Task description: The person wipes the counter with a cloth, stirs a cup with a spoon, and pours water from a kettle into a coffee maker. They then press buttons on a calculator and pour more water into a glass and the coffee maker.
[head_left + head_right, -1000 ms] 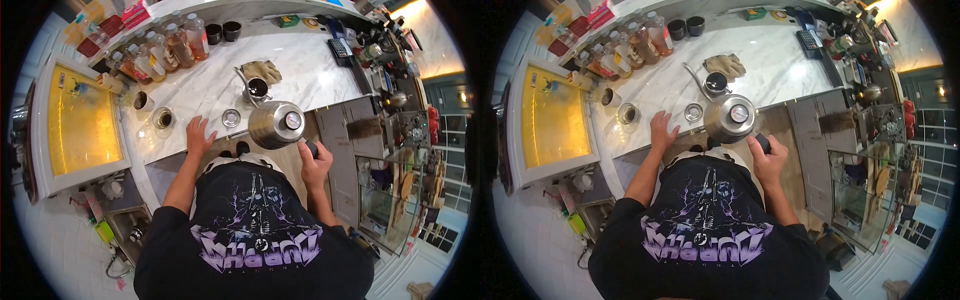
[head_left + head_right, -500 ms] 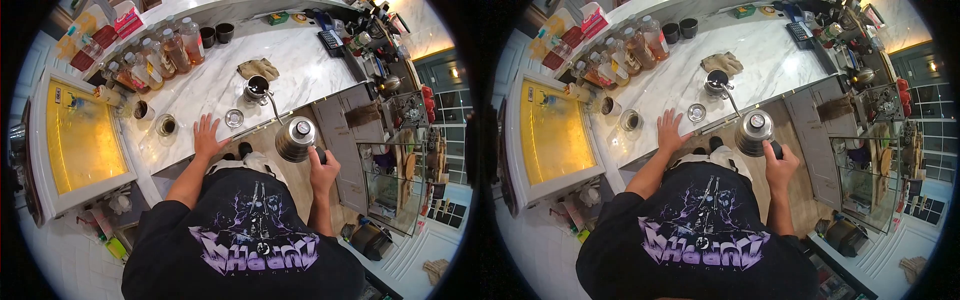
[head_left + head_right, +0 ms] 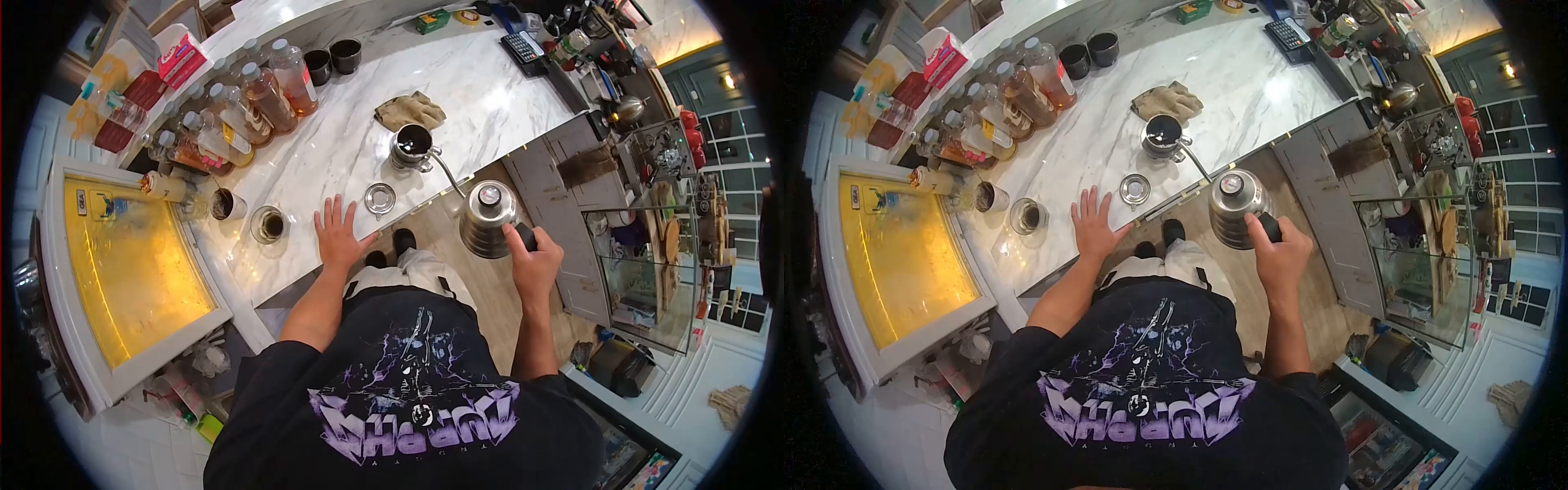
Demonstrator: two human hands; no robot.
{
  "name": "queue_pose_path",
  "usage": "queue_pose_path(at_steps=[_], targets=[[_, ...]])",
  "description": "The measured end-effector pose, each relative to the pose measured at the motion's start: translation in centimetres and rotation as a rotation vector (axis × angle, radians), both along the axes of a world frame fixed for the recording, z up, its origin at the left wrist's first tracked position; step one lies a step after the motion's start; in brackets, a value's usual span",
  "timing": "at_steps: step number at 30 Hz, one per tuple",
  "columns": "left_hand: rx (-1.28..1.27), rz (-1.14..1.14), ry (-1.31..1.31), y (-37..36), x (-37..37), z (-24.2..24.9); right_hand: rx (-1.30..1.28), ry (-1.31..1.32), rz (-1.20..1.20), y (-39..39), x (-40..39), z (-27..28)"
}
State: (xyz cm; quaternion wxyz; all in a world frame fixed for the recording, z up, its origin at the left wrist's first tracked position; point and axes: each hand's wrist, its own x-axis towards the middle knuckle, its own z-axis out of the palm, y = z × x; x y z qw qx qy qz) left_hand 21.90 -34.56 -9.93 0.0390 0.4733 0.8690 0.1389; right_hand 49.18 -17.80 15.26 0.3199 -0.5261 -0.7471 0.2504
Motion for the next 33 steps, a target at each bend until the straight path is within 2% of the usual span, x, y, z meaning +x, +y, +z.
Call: queue_pose_path(at_steps=[13, 33], targets=[[-0.032, -0.009, -0.044, 0.1, -0.1, 0.1, 0.067, -0.136, 0.006, 1.2, -0.2, 1.1], [-0.089, 0.005, -0.006, 0.4, -0.1, -0.1, 0.096, -0.081, 0.017, 1.4, -0.7, 3.3]])
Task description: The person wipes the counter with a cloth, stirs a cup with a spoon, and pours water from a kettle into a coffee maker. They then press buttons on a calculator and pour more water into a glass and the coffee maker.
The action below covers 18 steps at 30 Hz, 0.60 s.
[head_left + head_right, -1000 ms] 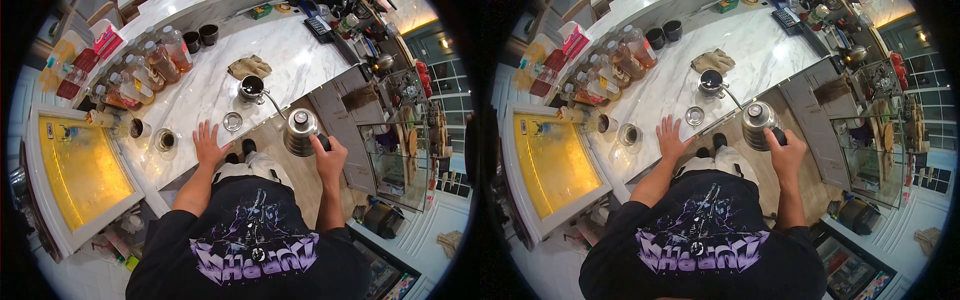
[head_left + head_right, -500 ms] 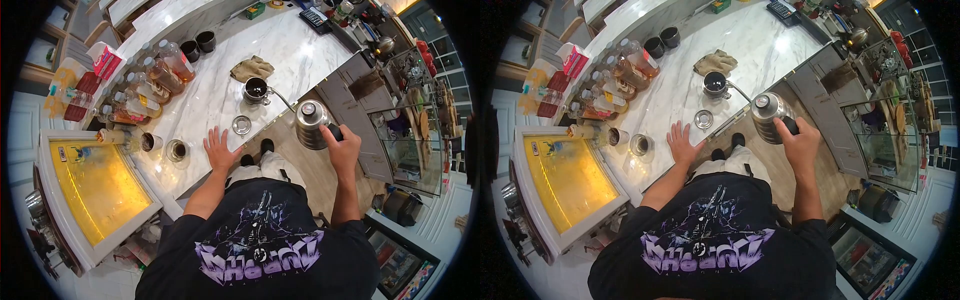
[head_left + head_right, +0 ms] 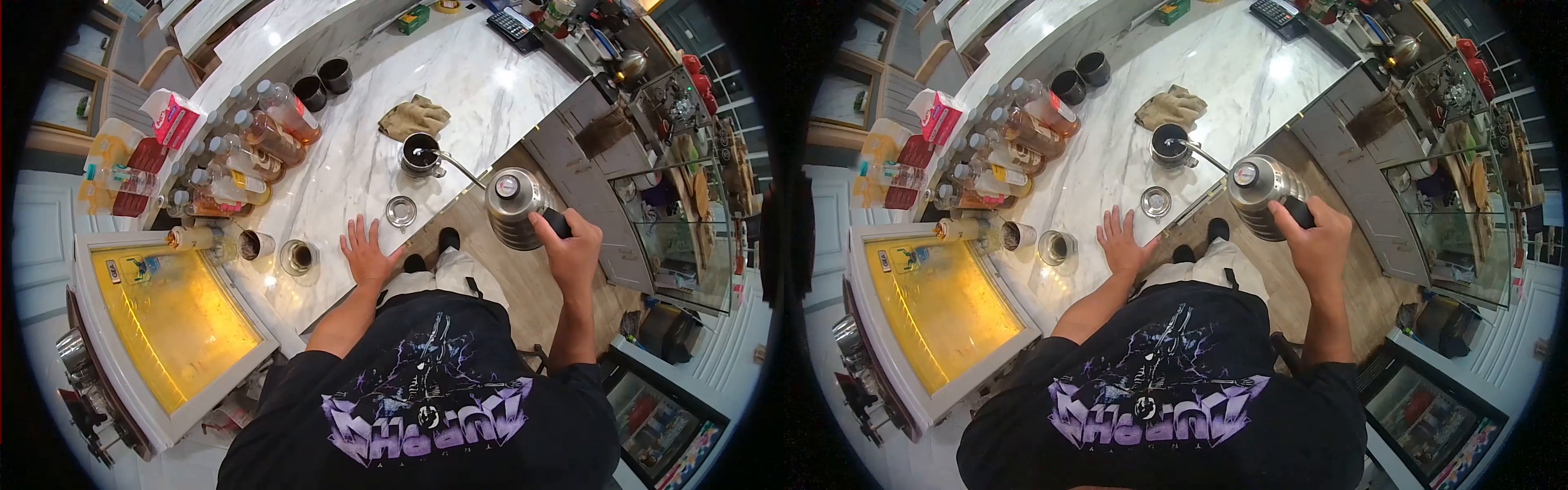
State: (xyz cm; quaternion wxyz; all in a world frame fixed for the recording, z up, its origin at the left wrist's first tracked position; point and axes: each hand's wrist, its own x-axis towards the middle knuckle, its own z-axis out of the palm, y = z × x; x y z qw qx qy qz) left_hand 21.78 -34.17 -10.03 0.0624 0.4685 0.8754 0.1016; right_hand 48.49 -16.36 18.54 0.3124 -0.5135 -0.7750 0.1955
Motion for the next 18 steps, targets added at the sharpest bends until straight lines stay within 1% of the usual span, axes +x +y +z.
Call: queue_pose_path(at_steps=[11, 18], targets=[[-0.006, -0.007, -0.009, 0.22, 0.14, 0.43, -0.036, -0.021, 0.015, 0.39, -0.26, -0.17], [-0.066, 0.006, -0.032, 0.37, 0.08, 0.86, -0.060, -0.026, 0.014, 0.64, -0.10, 0.25]])
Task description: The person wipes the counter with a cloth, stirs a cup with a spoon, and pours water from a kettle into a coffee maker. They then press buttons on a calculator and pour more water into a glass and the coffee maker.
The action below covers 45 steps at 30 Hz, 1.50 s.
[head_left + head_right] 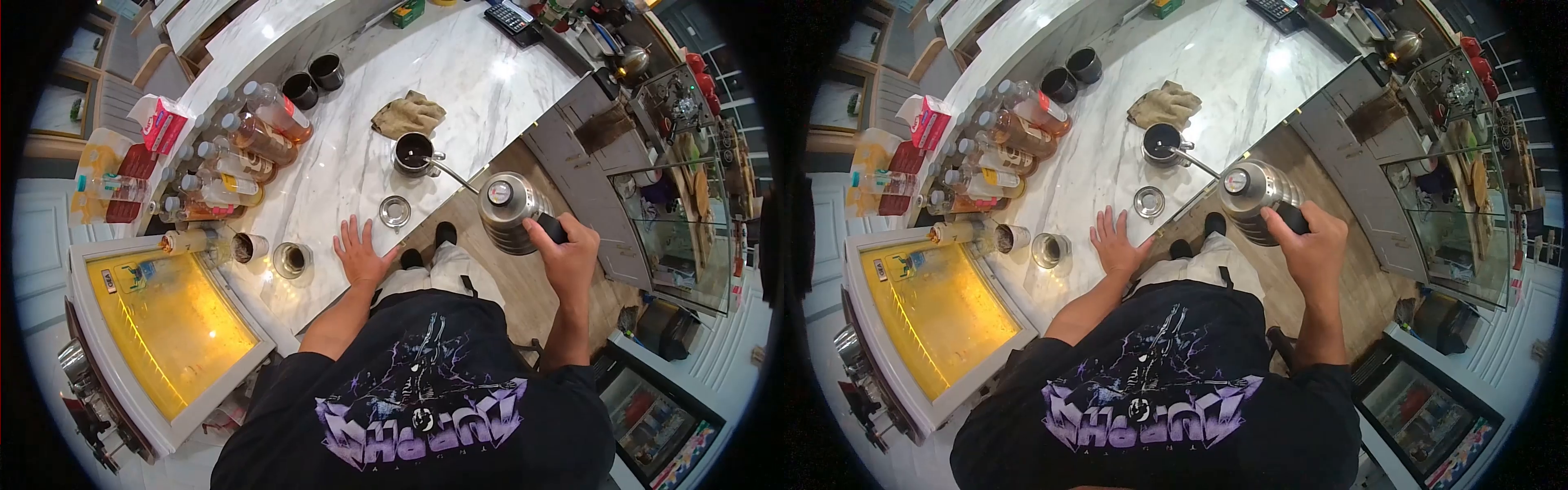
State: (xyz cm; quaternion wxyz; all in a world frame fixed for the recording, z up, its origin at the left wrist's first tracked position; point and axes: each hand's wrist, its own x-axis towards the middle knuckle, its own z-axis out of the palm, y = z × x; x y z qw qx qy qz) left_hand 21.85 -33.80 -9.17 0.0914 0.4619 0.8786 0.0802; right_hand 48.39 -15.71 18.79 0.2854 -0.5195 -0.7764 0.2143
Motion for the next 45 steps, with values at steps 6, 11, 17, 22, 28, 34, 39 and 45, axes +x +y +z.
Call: queue_pose_path(at_steps=[6, 11, 17, 22, 28, 34, 39, 45], targets=[[-0.008, 0.006, -0.011, 0.0, 0.0, -0.1, -0.003, -0.001, 0.006, 0.4, -0.2, -0.6], [0.014, 0.001, -0.015, -0.1, -0.1, -0.3, -0.008, -0.013, 0.006, 0.3, 0.0, -0.6], [-0.029, 0.010, -0.023, 0.0, 0.0, 0.0, -0.007, -0.007, -0.011, 0.2, -0.2, -0.4], [0.060, -0.003, 0.018, -0.1, 0.0, -0.4, 0.014, -0.002, -0.024, 0.1, -0.4, -0.8], [0.081, -0.001, 0.013, -0.2, 0.0, -0.6, -0.006, 0.031, -0.053, -0.4, -0.8, -1.0], [-0.016, 0.009, -0.027, -0.1, -0.2, -0.5, -0.025, 0.026, -0.069, -0.7, -0.6, -1.0], [-0.001, 0.005, -0.024, -0.1, -0.1, -0.5, -0.013, 0.036, -0.085, -0.9, -0.3, -1.4], [0.020, 0.000, -0.016, -0.1, -0.1, -0.2, -0.014, 0.061, -0.097, -0.9, -0.7, -1.4]])
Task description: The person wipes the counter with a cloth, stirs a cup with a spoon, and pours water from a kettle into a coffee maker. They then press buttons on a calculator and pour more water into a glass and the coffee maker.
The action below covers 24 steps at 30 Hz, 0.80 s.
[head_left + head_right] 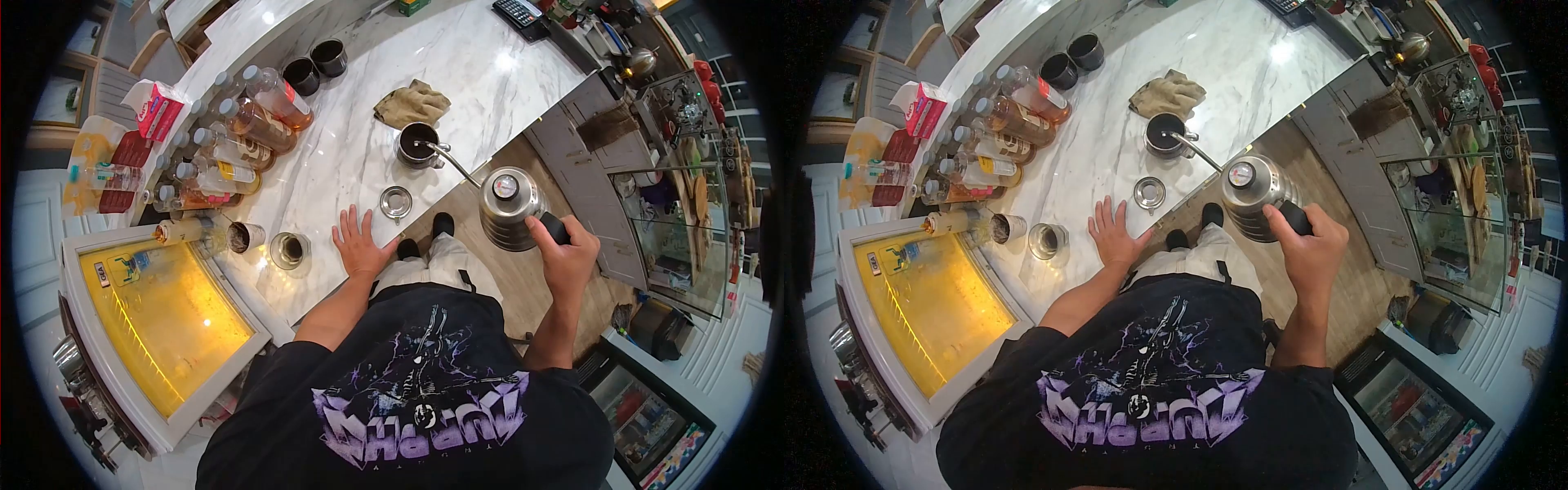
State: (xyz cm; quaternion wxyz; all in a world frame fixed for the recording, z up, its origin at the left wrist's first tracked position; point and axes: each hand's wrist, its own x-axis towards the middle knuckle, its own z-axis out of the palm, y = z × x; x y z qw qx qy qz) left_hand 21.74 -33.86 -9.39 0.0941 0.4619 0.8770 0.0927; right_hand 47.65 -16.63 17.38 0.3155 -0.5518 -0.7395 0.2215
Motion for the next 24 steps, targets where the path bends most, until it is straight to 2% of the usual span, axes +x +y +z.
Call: queue_pose_path(at_steps=[24], targets=[[0.041, 0.004, -0.004, -0.20, -0.10, -0.46, 0.044, -0.002, -0.011, 0.33, -0.13, -0.45]])
